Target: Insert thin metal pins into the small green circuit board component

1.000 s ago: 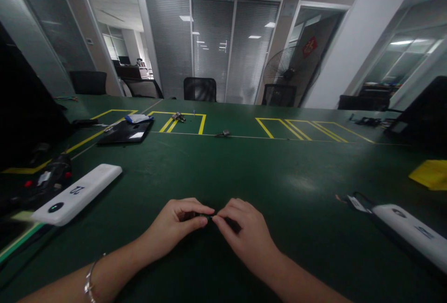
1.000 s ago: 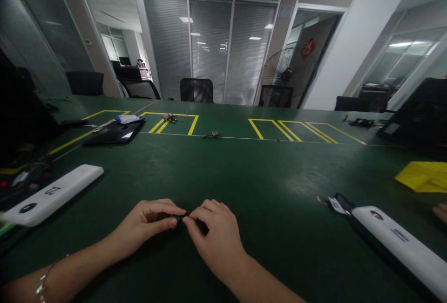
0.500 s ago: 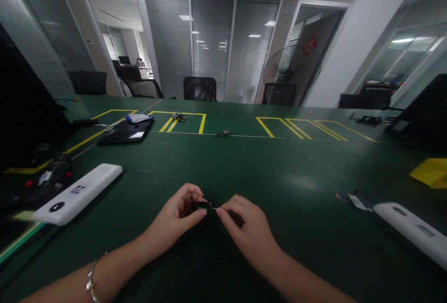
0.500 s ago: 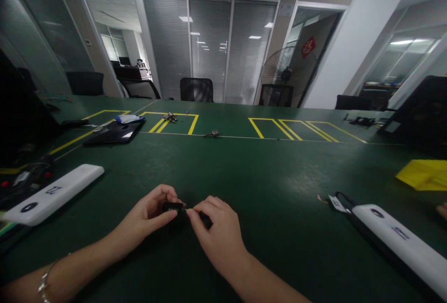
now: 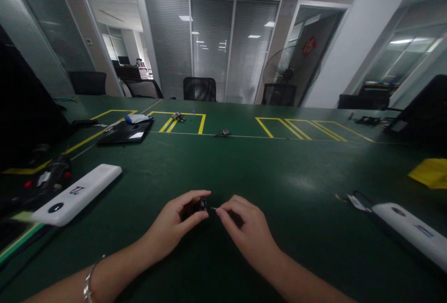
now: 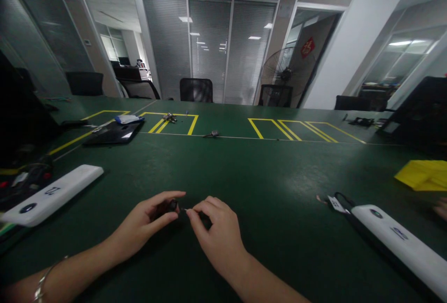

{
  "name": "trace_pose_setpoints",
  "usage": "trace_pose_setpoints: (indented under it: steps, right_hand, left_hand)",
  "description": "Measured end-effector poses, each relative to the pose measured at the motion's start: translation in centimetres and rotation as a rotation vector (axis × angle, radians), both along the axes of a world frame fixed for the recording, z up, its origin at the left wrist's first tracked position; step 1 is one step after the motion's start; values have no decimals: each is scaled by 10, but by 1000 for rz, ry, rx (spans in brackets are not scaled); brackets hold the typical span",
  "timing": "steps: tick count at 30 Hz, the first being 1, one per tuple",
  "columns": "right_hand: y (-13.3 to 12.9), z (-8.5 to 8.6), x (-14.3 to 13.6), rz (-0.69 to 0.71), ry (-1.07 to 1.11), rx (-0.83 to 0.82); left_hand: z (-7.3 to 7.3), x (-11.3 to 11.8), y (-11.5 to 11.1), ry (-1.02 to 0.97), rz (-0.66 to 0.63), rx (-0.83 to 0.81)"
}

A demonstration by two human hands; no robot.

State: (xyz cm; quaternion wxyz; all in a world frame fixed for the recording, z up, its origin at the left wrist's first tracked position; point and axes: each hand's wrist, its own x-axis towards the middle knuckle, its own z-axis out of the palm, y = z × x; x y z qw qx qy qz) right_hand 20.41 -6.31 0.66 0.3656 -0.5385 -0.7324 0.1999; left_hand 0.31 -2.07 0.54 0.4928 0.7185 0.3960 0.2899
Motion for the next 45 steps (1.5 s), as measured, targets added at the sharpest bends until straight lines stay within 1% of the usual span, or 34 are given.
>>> trace_pose_setpoints:
  steps: [2, 4, 11, 15, 18, 21, 26, 30, 35, 45]
  right_hand:
    - [0, 0, 0, 5, 0, 3]
    - [-1, -1, 1, 10, -10, 6]
    - [-3, -3, -2, 24, -129, 22]
    - [-2, -2, -2, 6, -137, 15]
    - [-2, -2, -1, 7, -118, 13]
    - [-1, -2, -1, 2, -125, 13]
    - [-2, -4, -2, -8, -207, 5]
    - [-2, -3, -2, 1, -194, 6]
    - [-3, -1, -2, 31, -138, 10]
    - [-4, 1, -2, 45, -81, 15]
  left_hand:
    - [0, 1, -2, -7, -9, -16]
    - [0, 1, -3, -13, -34, 4]
    - [-2, 2, -3, 76, -64, 245]
    - [-1, 1, -2, 116, -27, 294]
    - [0, 0, -2, 110, -1, 317]
    - [0, 0, -2, 81, -8, 363]
    - [0, 0, -2, 75, -43, 443]
    - [2, 1, -3, 34, -38, 442]
    - [4, 0, -5, 0, -25, 388]
    - [8, 0, -5, -22, -11, 330]
